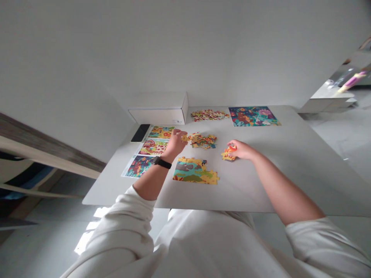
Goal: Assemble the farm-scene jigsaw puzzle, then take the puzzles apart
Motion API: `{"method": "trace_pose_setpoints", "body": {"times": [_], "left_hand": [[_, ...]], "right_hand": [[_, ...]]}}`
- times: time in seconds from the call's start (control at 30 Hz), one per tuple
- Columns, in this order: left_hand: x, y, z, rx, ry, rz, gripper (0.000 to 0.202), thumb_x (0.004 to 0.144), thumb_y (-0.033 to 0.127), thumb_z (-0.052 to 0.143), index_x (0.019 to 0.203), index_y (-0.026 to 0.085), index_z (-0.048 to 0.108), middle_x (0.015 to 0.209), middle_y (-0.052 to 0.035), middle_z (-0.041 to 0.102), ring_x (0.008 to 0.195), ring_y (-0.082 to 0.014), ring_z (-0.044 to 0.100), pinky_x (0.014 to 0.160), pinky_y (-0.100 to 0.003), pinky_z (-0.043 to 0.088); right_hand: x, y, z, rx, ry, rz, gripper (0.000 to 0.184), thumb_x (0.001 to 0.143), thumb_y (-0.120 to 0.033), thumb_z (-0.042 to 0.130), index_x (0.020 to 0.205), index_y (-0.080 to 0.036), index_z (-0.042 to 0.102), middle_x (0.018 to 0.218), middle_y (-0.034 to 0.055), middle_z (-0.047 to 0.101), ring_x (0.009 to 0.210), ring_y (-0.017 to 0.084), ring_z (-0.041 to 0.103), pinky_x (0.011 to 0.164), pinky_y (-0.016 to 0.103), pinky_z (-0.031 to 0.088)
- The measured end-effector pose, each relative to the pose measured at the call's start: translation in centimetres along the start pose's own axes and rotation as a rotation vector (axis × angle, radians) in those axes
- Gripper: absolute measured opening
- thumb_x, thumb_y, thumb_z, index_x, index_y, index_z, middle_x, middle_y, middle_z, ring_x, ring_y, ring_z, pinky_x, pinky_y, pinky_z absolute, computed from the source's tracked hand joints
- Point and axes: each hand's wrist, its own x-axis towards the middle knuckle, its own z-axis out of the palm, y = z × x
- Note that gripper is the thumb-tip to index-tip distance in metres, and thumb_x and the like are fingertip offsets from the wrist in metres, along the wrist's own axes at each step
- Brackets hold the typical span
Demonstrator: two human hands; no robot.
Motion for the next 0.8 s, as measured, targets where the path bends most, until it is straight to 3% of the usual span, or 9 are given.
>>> {"method": "trace_pose_setpoints", "body": {"times": [0.13, 0.2, 0.3, 0.37, 0.43, 0.57, 0.67, 0.8], "left_hand": [[1.2, -2.4, -0.1, -0.002, -0.053, -0.119, 0.047, 0.085, 0.02, 0.078, 0.131, 0.017, 0.071, 0.134, -0.0155, 0.062, 0.111, -0.0247, 0.067, 0.107, -0.042, 0.058], [1.5, -2.3, 0.2, 0.041, -0.059, -0.087, 0.047, 0.085, 0.022, 0.078, 0.132, 0.019, 0.071, 0.136, -0.0148, 0.062, 0.119, -0.028, 0.065, 0.11, -0.044, 0.055], [1.1, -1.4, 0.3, 0.167, 0.029, 0.004, 0.044, 0.091, 0.03, 0.074, 0.134, 0.022, 0.07, 0.146, -0.0157, 0.059, 0.137, -0.0357, 0.054, 0.119, -0.051, 0.044], [0.0, -0.8, -0.2, 0.183, 0.009, 0.102, 0.038, 0.097, 0.037, 0.068, 0.133, 0.023, 0.07, 0.142, -0.0153, 0.061, 0.137, -0.0355, 0.055, 0.12, -0.051, 0.043], [-2.0, -0.5, -1.0, 0.137, -0.132, 0.247, 0.037, 0.1, 0.042, 0.066, 0.133, 0.024, 0.069, 0.134, -0.0127, 0.066, 0.13, -0.0318, 0.06, 0.118, -0.046, 0.044], [-7.2, -1.0, -2.9, 0.171, -0.386, 0.408, 0.075, 0.087, 0.056, 0.081, 0.152, 0.026, 0.056, 0.144, -0.0129, 0.063, 0.135, -0.0341, 0.059, 0.118, -0.045, 0.044], [-9.8, -1.6, -4.0, 0.228, -0.472, 0.42, 0.098, 0.078, 0.057, 0.09, 0.161, 0.029, 0.046, 0.153, -0.0143, 0.058, 0.142, -0.0369, 0.055, 0.119, -0.045, 0.043], [-10.5, -1.8, -4.4, 0.278, -0.501, 0.401, 0.107, 0.073, 0.058, 0.093, 0.163, 0.027, 0.043, 0.144, -0.0156, 0.06, 0.131, -0.0368, 0.061, 0.111, -0.043, 0.049]], "right_hand": [[3.9, -2.5, -0.4, -0.113, 0.15, 0.034, 0.058, 0.083, -0.02, 0.083, 0.137, -0.023, 0.064, 0.126, 0.0102, 0.076, 0.106, 0.025, 0.072, 0.088, 0.03, 0.055], [5.0, -4.1, -0.4, -0.206, 0.229, 0.04, 0.058, 0.083, -0.023, 0.086, 0.137, -0.024, 0.066, 0.131, 0.0131, 0.073, 0.115, 0.029, 0.07, 0.096, 0.035, 0.054], [4.4, -6.2, 0.1, -0.298, 0.349, -0.027, 0.048, 0.089, -0.027, 0.083, 0.135, -0.025, 0.067, 0.135, 0.0152, 0.069, 0.126, 0.033, 0.064, 0.106, 0.041, 0.051], [2.5, -7.0, 0.9, -0.292, 0.279, -0.13, 0.035, 0.095, -0.032, 0.077, 0.128, -0.024, 0.07, 0.128, 0.0127, 0.071, 0.121, 0.029, 0.067, 0.106, 0.038, 0.051], [-0.3, -7.4, 2.0, -0.289, 0.069, -0.217, 0.026, 0.098, -0.04, 0.076, 0.119, -0.024, 0.072, 0.117, 0.0097, 0.075, 0.113, 0.026, 0.07, 0.1, 0.035, 0.052], [-6.1, -7.7, 4.9, -0.403, -0.14, -0.273, 0.043, 0.088, -0.051, 0.086, 0.118, -0.024, 0.07, 0.128, 0.0133, 0.072, 0.117, 0.03, 0.07, 0.099, 0.036, 0.053], [-8.2, -7.9, 6.5, -0.483, -0.172, -0.275, 0.052, 0.081, -0.049, 0.093, 0.119, -0.025, 0.067, 0.13, 0.0151, 0.07, 0.123, 0.035, 0.068, 0.1, 0.038, 0.053], [-8.0, -7.8, 7.4, -0.472, -0.158, -0.274, 0.055, 0.078, -0.043, 0.096, 0.118, -0.023, 0.065, 0.128, 0.0155, 0.068, 0.123, 0.035, 0.067, 0.102, 0.04, 0.052]]}}
